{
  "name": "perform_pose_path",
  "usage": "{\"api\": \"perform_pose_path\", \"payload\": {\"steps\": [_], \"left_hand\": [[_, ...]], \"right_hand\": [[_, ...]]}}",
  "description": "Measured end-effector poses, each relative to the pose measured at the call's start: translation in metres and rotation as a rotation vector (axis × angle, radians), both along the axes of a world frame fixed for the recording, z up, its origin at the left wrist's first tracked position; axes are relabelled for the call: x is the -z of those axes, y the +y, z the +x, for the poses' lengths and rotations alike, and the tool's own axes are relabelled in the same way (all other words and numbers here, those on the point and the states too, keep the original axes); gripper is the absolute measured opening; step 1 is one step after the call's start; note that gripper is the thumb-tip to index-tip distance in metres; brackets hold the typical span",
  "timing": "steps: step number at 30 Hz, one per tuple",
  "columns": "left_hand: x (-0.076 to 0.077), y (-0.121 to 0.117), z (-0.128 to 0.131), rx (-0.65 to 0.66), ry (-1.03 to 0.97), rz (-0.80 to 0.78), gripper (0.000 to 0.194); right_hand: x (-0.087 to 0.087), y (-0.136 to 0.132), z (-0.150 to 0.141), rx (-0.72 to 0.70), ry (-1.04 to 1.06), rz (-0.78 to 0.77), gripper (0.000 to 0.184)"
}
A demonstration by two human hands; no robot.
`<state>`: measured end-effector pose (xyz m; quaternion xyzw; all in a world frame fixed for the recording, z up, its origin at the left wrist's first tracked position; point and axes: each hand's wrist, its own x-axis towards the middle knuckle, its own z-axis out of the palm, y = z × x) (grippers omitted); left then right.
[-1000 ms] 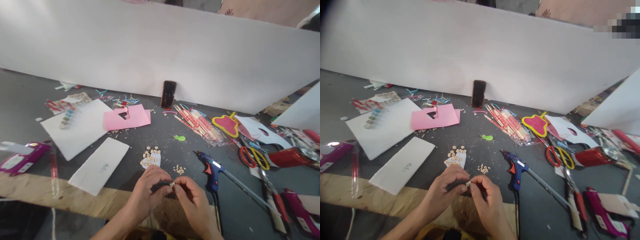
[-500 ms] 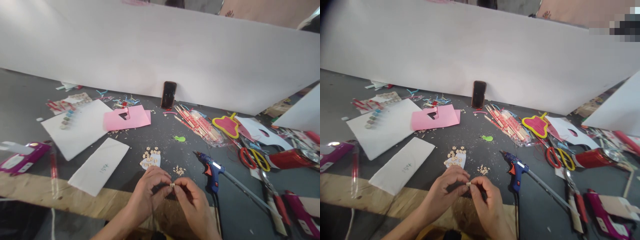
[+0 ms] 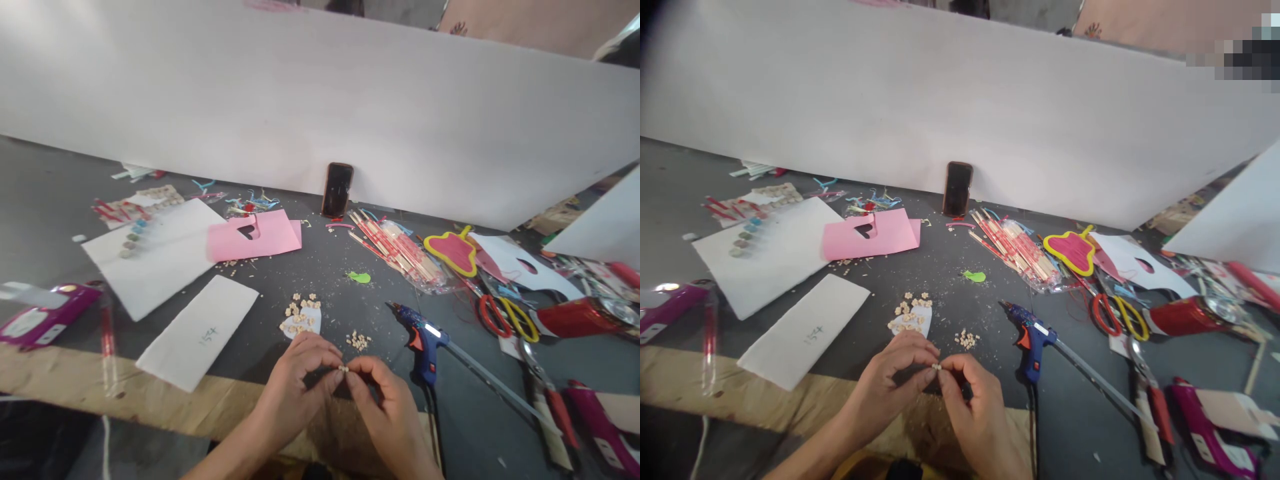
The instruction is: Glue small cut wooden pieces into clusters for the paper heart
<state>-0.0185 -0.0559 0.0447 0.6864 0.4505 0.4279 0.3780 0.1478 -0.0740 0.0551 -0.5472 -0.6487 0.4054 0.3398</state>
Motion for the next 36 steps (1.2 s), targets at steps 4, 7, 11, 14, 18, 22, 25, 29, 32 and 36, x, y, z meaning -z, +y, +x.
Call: {"api": "perform_pose_path", "payload": {"steps": [4, 7, 11, 14, 18, 22, 25, 29, 32, 36], "left_hand": [[0.001, 0.001, 0.001, -0.002, 0.002, 0.057, 0.01], [0.002, 0.001, 0.001, 0.0, 0.013, 0.083, 0.011], [0.004, 0.0, 0.0, 0.0, 0.057, 0.083, 0.011], [0.006, 0.001, -0.001, 0.001, 0.071, 0.097, 0.009], [0.008, 0.003, -0.002, 0.007, 0.073, 0.149, 0.006], [0.008, 0.004, -0.001, 0.005, 0.07, 0.191, 0.007], [0.006, 0.003, -0.001, -0.005, 0.063, 0.19, 0.006], [0.004, 0.003, 0.0, -0.013, 0.074, 0.194, 0.006], [0.007, 0.003, -0.001, -0.013, 0.098, 0.176, 0.011], [0.011, 0.003, -0.004, -0.023, 0.136, 0.138, 0.016]], "right_hand": [[-0.002, 0.001, -0.002, 0.011, -0.025, -0.004, 0.016], [-0.002, 0.0, -0.003, 0.018, -0.03, 0.01, 0.017], [0.0, 0.0, -0.002, 0.02, -0.042, 0.007, 0.016], [0.0, 0.002, 0.003, 0.051, -0.054, 0.015, 0.014], [-0.002, 0.005, 0.007, 0.035, -0.082, 0.075, 0.013], [-0.002, 0.006, 0.005, -0.031, -0.094, 0.089, 0.016], [-0.003, 0.005, 0.003, -0.027, -0.081, 0.051, 0.017], [-0.002, 0.005, 0.002, 0.025, -0.077, 0.048, 0.016], [0.0, 0.004, 0.004, 0.038, -0.077, 0.048, 0.017], [0.004, 0.003, 0.012, 0.11, -0.079, 0.04, 0.018]]}}
